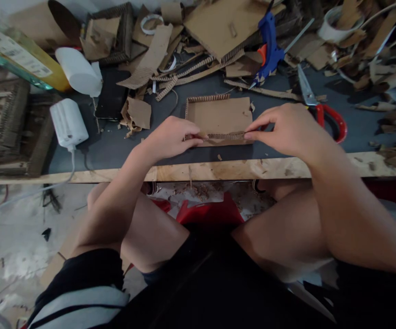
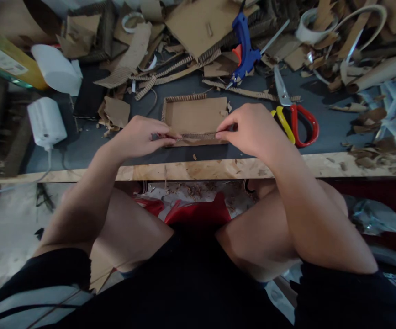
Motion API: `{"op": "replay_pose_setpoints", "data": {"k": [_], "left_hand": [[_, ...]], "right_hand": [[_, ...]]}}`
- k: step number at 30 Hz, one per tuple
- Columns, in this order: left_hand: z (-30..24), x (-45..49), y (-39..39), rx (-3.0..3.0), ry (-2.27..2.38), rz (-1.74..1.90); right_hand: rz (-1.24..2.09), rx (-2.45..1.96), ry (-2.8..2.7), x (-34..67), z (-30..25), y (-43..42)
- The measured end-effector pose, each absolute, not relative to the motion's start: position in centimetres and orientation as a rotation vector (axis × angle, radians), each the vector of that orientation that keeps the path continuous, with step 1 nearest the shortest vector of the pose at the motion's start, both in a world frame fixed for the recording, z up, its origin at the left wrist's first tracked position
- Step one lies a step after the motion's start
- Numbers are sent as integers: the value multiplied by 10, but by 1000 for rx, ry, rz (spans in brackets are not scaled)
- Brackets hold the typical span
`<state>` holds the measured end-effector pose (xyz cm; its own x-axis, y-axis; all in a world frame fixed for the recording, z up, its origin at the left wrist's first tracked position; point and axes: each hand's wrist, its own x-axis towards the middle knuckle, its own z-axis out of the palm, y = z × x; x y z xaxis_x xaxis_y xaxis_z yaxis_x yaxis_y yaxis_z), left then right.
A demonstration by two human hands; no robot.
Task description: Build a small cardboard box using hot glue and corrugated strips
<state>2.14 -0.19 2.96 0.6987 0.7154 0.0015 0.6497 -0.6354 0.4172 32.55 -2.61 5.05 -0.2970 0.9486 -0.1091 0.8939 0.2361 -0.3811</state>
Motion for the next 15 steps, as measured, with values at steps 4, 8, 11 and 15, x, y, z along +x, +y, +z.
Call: {"op": "replay_pose_setpoints", "data": {"k": [4, 8, 11, 15], "left_hand": [[33, 21, -3, 2505, 1230, 296], [32, 17, 0, 2536, 1295, 61], [32, 17, 1, 2556, 1322, -82], [36, 17, 1, 2564, 1301, -93]], "right_hand": [[580, -1776, -2362, 319, 54, -27], [623, -1862, -2360, 320, 54, -26], [597, -1889, -2426, 321, 52, -25], [546, -1895, -2538, 321, 49, -24]]}}
